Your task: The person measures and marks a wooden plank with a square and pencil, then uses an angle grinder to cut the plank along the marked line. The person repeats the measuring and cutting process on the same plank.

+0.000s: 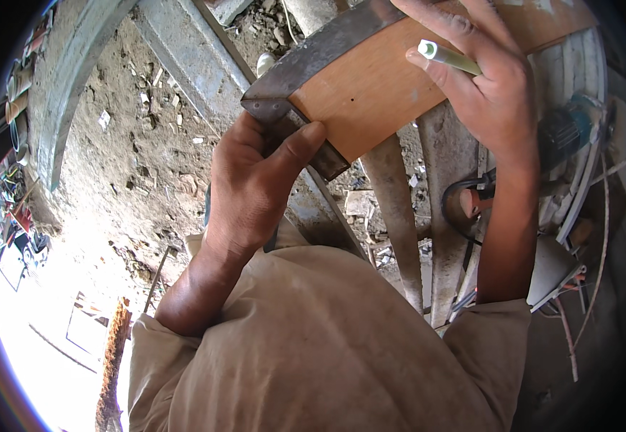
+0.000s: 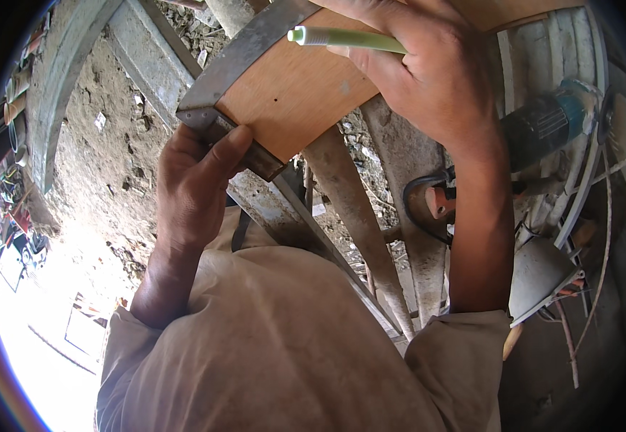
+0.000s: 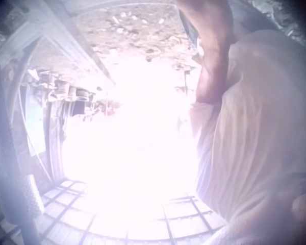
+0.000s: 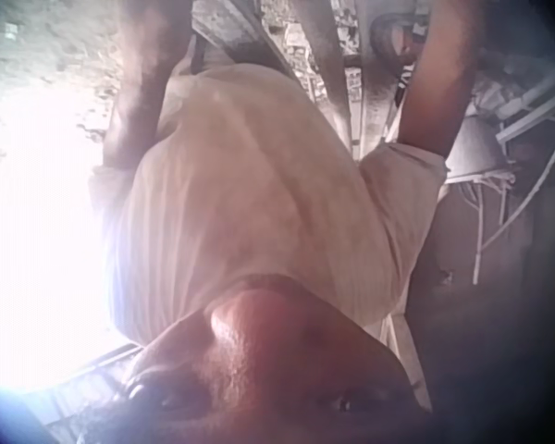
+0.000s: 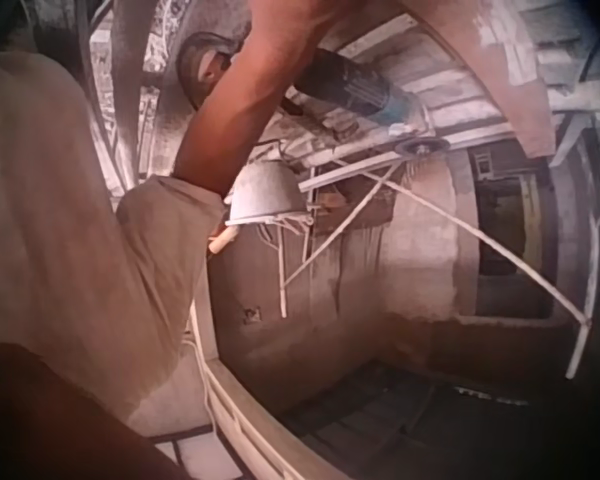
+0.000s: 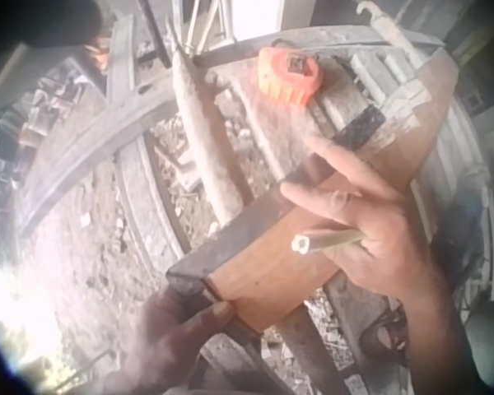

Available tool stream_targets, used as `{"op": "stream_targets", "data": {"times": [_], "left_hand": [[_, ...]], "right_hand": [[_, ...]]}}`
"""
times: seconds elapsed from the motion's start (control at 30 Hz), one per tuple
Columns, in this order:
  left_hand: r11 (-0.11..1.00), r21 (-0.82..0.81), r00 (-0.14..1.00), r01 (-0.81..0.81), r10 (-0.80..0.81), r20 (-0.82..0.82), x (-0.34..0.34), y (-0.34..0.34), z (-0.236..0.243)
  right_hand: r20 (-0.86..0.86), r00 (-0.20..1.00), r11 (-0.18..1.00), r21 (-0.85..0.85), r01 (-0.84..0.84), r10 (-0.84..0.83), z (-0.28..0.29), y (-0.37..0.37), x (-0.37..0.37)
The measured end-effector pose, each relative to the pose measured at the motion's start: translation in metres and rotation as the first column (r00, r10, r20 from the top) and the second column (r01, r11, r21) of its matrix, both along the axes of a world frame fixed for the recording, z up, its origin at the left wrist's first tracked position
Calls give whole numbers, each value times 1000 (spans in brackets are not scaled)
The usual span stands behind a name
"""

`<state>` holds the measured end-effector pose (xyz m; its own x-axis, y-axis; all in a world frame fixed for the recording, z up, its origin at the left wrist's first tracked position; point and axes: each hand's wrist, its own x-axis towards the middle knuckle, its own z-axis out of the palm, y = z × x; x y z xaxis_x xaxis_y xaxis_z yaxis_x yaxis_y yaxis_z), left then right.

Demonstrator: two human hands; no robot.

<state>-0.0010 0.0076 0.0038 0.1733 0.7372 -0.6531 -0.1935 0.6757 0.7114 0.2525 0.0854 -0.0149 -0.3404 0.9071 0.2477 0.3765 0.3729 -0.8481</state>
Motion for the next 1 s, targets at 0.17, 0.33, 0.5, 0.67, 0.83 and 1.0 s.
{"op": "stream_targets", "data": {"times": [0.17, 0.33, 0.5, 0.67, 0.83, 1.0], "left_hand": [[1000, 13, 1000, 0, 0, 16, 1, 1, 1], [1000, 17, 1000, 4, -3, -12, 2, 0, 2], [1000, 13, 1000, 4, -4, 0, 2, 0, 2], [1000, 8, 1000, 25, -25, -1, 1, 2, 1], [1000, 7, 999, -24, 24, 40, 1, -3, -1], [998, 6, 996, -58, 58, 61, 3, -4, -2]], "right_hand": [[205, 979, 998, 64, -15, 1, 9, 3, 2], [173, 985, 989, 149, -23, -3, -10, 5, 8], [234, 972, 999, -17, 39, -34, 8, -1, 3], [253, 967, 999, 39, 25, -34, 11, 0, 3], [316, 948, 999, 32, 18, -27, 12, 1, 6], [284, 959, 999, -42, 32, -19, 15, -1, 3]]}}
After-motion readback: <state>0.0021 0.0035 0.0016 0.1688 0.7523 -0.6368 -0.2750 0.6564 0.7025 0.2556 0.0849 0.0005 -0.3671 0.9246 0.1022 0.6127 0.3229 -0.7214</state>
